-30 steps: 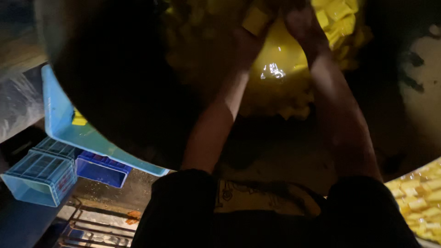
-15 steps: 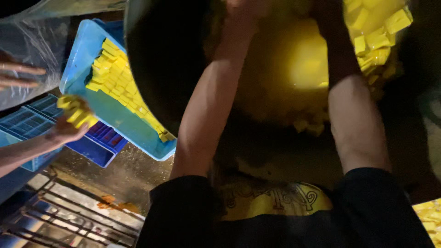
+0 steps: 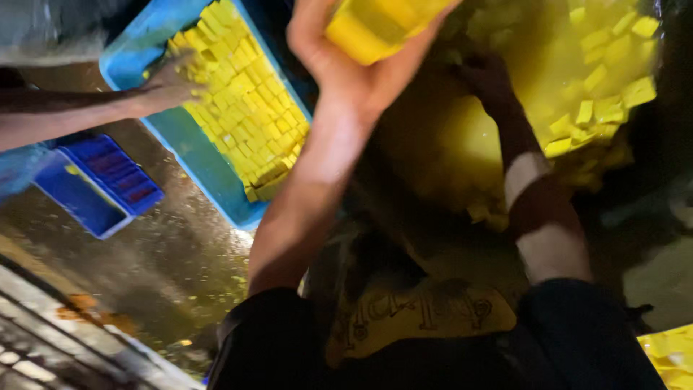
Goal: The person scoops yellow tofu cubes by hand from a large water-filled vat and places them one at a time into a blue plastic tray, arranging the cubes in rows. They occasionally reach across the tray to reposition cubes and continue transferring more cubes from the vat.
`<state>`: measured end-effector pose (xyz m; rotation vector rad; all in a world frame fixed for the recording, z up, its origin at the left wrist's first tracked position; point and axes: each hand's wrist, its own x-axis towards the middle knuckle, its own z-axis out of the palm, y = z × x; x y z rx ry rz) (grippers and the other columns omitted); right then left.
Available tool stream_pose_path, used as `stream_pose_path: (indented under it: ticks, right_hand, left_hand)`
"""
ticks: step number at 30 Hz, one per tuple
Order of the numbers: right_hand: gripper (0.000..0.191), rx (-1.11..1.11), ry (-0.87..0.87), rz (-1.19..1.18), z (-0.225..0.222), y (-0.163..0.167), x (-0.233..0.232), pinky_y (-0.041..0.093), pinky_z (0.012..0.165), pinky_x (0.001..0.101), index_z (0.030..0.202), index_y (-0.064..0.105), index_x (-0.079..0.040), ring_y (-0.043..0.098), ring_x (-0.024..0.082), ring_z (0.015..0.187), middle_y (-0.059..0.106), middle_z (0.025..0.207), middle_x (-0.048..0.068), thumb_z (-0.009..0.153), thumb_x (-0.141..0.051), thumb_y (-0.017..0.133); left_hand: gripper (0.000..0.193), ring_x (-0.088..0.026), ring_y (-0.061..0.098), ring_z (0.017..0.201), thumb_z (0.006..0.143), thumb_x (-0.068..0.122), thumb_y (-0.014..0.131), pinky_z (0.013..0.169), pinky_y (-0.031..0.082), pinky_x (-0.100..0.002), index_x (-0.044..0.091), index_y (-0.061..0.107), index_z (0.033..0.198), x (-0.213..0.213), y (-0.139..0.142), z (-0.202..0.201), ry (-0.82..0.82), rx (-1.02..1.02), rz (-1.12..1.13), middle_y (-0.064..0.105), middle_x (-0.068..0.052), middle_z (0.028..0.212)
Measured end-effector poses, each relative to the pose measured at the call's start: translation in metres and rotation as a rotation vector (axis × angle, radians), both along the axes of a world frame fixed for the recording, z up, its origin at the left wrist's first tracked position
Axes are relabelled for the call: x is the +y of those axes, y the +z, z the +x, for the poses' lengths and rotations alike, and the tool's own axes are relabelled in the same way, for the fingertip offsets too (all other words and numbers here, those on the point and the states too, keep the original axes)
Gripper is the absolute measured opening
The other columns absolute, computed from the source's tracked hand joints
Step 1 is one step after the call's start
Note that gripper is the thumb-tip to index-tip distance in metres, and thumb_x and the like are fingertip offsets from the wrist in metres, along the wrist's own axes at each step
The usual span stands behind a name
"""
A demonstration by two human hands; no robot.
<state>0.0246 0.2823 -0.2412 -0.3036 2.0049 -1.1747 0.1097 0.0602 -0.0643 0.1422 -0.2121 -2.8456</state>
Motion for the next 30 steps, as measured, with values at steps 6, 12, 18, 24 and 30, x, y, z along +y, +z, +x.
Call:
stream_pose_path:
  ticks: [6,12,18,24,30]
  right_hand:
    - [0.045,-0.235,0.086,-0.506,0.045,0.165,-0.013,0.058,0.078,0.0296,0.129,0.066,-0.003,0.071,0.013,0.092,0.073,0.105,0.006,0.089,-0.015,0.083]
    - [0.044,0.437,0.533,-0.235,0.111,0.27,-0.113,0.059,0.076,0.0321,0.121,0.069,-0.003,0.073,0.019,0.086,0.074,0.1,0.01,0.087,-0.018,0.092]
    - [0.04,0.513,0.648,-0.103,0.192,0.282,-0.171,0.056,0.098,0.0371,0.131,0.06,-0.005,0.069,0.026,0.114,0.067,0.122,0.013,0.099,-0.013,0.083]
    - [0.077,0.704,0.703,-0.272,0.258,0.256,-0.224,0.038,0.115,0.0465,0.145,0.04,0.011,0.042,0.042,0.137,0.043,0.147,0.031,0.09,-0.02,0.084]
    - [0.072,-0.009,0.811,-0.027,0.302,0.122,-0.256,0.042,0.114,0.0399,0.139,0.058,0.0,0.053,0.028,0.136,0.058,0.142,0.02,0.082,-0.039,0.08]
  left_hand:
    - [0.035,-0.029,0.063,0.12,0.089,0.029,0.058,0.115,0.048,-0.056,0.01,0.063,0.119,-0.053,0.01,0.083,0.197,0.021,-0.049,0.068,-0.008,0.119]
    - [0.044,-0.033,0.062,0.118,0.096,0.02,0.053,0.109,0.049,-0.045,0.003,0.056,0.136,-0.042,-0.042,0.135,0.22,-0.244,-0.19,0.064,-0.019,0.13]
    - [0.045,-0.029,0.061,0.124,0.099,0.024,0.053,0.113,0.048,-0.041,-0.004,0.053,0.133,-0.025,-0.08,0.2,0.264,-0.202,0.15,0.062,-0.017,0.132]
    - [0.051,-0.03,0.065,0.112,0.095,0.03,0.056,0.102,0.052,-0.045,0.004,0.054,0.138,-0.028,-0.111,0.273,0.203,-0.272,0.259,0.063,-0.014,0.126]
    - [0.062,-0.026,0.064,0.109,0.107,0.066,0.051,0.095,0.053,-0.044,0.009,0.057,0.133,-0.055,-0.174,0.331,0.418,-0.566,0.366,0.063,-0.01,0.119]
